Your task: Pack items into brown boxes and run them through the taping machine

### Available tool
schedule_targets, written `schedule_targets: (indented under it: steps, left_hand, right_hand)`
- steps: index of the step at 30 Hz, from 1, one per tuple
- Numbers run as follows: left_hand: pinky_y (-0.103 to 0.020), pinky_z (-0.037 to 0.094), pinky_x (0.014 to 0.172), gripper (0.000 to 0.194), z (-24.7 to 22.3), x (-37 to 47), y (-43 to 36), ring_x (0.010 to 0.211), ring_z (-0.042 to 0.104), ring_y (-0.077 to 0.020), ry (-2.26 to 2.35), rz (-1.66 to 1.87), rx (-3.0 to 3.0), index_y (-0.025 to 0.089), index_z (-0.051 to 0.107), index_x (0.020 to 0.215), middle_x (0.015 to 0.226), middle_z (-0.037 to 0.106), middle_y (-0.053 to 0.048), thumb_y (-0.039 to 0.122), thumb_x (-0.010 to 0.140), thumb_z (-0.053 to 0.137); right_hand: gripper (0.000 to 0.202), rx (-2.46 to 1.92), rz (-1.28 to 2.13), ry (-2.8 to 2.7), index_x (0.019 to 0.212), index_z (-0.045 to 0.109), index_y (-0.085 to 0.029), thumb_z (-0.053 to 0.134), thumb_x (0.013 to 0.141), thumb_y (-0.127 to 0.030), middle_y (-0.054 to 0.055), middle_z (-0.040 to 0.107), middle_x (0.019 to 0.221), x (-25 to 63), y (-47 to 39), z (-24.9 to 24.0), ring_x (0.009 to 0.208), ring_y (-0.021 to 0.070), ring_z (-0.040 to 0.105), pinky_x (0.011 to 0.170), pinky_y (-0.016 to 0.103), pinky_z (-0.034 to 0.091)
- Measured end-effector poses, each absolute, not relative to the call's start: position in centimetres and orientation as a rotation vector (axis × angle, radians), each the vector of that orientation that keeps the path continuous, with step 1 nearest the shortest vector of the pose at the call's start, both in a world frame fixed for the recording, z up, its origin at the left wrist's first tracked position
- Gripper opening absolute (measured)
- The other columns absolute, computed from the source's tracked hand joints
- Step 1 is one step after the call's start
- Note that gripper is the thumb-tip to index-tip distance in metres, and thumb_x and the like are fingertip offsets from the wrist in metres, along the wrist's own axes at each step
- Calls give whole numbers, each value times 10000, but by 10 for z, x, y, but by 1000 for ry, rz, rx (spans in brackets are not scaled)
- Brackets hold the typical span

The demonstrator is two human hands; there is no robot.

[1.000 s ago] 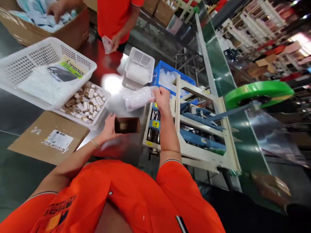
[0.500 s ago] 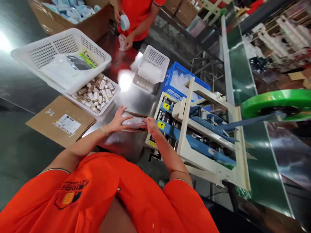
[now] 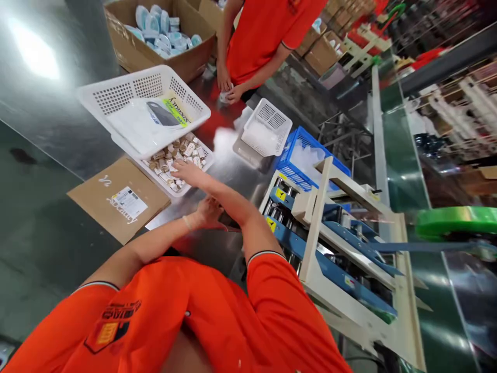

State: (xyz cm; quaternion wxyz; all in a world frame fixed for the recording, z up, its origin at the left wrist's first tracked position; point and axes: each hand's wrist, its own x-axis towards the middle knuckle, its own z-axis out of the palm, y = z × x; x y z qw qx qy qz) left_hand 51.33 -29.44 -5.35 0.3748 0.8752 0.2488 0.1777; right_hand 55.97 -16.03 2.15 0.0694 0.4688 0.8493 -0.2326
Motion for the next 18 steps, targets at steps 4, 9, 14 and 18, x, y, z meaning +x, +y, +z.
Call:
schedule_targets:
  steps: [4,9,14,18]
  left_hand:
    - [-627,187,1425,1133,-56,513,-292,1704,275,-517,552,369,2324,118,545,1650,1797,371,-285,700,754,922]
    - [-746,271,1369,1063,-59,516,-294,1651,343,-588,592,491,2322,75,687,1369,1702,458,-364,841,669,921]
    - [-800,353,1302,1086,-72,524,-297,1636,362,-598,594,642,2178,121,660,1267,1651,480,-384,800,500,1020]
    - [-839,345,1284,1011,-74,526,-300,1626,377,-602,584,670,2167,137,657,1247,1644,490,-374,797,559,993]
  right_hand:
    - [287,1191,-628,2533,1091,775,-187,529,1051,-44,121,694,1498,535,-129,10,1436,259,510,1196,383,439]
    - [204,1661,-654,2468,1170,769,-176,664,1003,-126,160,766,1278,605,-183,81,1235,306,627,1137,434,484]
    - [163,1768,-1006,2030,938,822,-220,798,795,-146,49,804,915,683,-275,134,875,232,692,861,316,523]
    - [78,1879,-931,1975,883,816,-217,795,819,-178,49,808,892,674,-250,131,834,237,697,818,315,525]
